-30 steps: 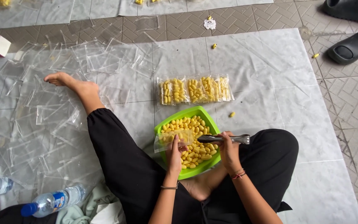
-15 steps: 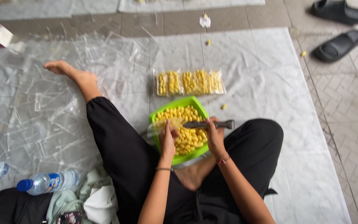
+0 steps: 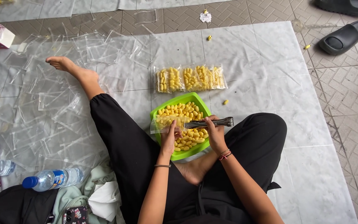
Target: A person sitting on the floor uses tongs to fill small plastic bags with yellow snacks from a tray.
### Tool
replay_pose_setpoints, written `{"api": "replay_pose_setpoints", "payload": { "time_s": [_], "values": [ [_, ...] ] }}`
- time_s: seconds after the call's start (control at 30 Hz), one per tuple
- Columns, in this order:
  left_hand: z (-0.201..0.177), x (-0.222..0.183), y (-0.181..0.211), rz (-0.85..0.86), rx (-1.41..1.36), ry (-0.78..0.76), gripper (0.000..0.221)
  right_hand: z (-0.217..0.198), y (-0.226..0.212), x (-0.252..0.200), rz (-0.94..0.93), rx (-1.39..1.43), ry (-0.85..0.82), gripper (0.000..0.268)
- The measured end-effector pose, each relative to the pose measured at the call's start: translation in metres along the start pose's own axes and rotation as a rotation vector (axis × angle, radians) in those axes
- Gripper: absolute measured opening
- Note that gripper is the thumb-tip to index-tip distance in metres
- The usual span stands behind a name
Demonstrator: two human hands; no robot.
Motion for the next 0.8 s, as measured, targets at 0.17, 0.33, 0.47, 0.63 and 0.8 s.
{"api": "replay_pose_setpoints", "payload": {
  "time_s": [0.17,0.33,0.47,0.63,0.8],
  "values": [
    [0.001,-0.001,0.005,0.020,-0.012,-0.042,0.038,-0.007,0.019,0.001,0.032,-0.031,0.001,0.024],
    [0.007,-0.003,0.002,-0.010,-0.059,-0.045,0.033,-0.008,0.011,0.002,0.102,0.117,0.089,0.025],
    [0.018,-0.012,0.009,-0.029,-0.179,-0.062,0.028,-0.014,0.015,0.000,0.147,0.178,0.148,0.024],
    [0.016,-0.002,-0.010,-0.045,-0.116,-0.119,0.031,-0.005,0.022,-0.007,0.101,0.094,0.081,0.023],
    [0.015,-0.003,-0.020,-0.064,-0.167,-0.113,0.045,0.012,0.007,-0.016,0.044,-0.046,-0.033,0.021]
  ]
}}
Point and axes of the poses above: each hand's wrist, its own x-axis towards the middle knuckle, its own z-axis out of the palm, y = z × x, the point moved 10 cm from there along x, towards the middle knuckle, and after that the axes turned 5 degrees about -z, right-handed, at the moved point
